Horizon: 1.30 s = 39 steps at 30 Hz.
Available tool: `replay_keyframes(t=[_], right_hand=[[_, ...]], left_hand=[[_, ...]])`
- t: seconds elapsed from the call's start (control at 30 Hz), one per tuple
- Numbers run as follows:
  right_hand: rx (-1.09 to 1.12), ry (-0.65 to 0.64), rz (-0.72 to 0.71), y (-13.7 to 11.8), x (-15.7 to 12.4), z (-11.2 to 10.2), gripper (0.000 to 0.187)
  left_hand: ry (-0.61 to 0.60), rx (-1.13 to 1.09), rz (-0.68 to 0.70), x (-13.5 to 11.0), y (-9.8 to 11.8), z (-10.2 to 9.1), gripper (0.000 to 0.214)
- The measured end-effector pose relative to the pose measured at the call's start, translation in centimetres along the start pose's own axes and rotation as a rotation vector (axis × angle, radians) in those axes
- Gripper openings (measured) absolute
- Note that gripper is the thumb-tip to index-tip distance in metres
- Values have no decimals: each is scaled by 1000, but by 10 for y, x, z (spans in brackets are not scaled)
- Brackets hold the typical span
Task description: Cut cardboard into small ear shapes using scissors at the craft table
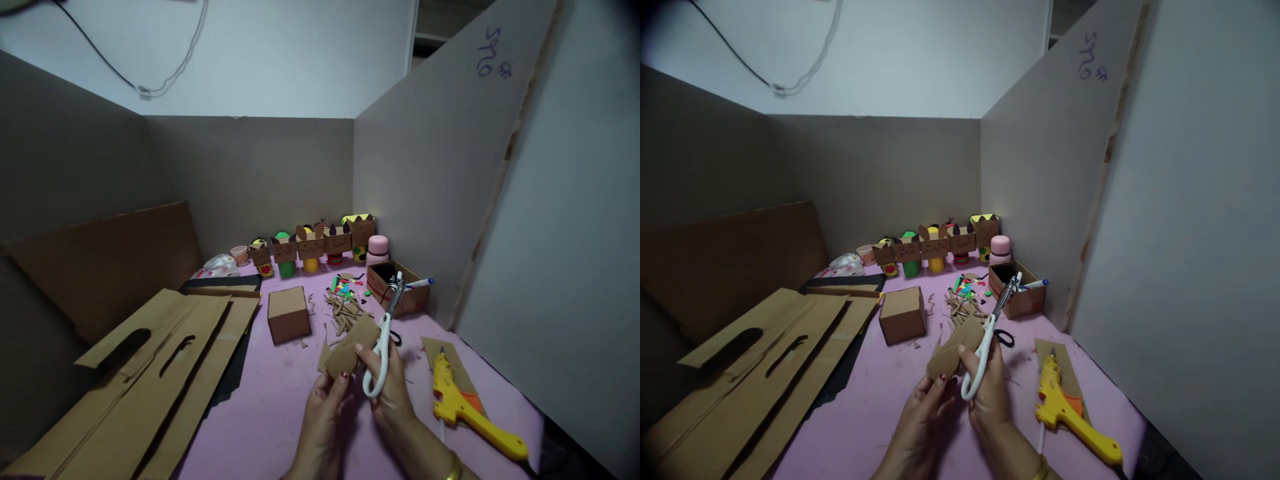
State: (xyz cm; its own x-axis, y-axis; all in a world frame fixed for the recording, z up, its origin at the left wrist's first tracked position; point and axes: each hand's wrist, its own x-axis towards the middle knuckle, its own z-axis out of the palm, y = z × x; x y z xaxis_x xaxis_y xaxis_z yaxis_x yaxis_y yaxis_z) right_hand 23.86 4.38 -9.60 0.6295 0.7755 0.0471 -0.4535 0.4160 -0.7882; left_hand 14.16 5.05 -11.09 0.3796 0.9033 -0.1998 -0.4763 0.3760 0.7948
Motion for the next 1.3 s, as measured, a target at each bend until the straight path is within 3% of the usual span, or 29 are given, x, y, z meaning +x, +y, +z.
replay_keyframes(t=[0.4, 0.57, 0.73, 0.87, 1.13, 1.3], right_hand=[[-99, -204, 45, -6, -4, 4, 54], [-163, -216, 0, -8, 0, 2, 53], [-239, -208, -77, -7, 3, 1, 47], [-322, -198, -176, -6, 5, 0, 47], [-565, -125, -435, -3, 15, -19, 40], [-624, -141, -436, -6, 24, -20, 38]], left_hand=[[105, 1, 110, -8, 34, 0, 25], [54, 132, 157, -7, 36, -6, 27], [125, 234, 212, -10, 37, -3, 30], [168, 216, 191, -12, 36, 0, 28], [164, -34, 15, -14, 34, 2, 26], [171, 30, 18, -11, 41, -4, 20]])
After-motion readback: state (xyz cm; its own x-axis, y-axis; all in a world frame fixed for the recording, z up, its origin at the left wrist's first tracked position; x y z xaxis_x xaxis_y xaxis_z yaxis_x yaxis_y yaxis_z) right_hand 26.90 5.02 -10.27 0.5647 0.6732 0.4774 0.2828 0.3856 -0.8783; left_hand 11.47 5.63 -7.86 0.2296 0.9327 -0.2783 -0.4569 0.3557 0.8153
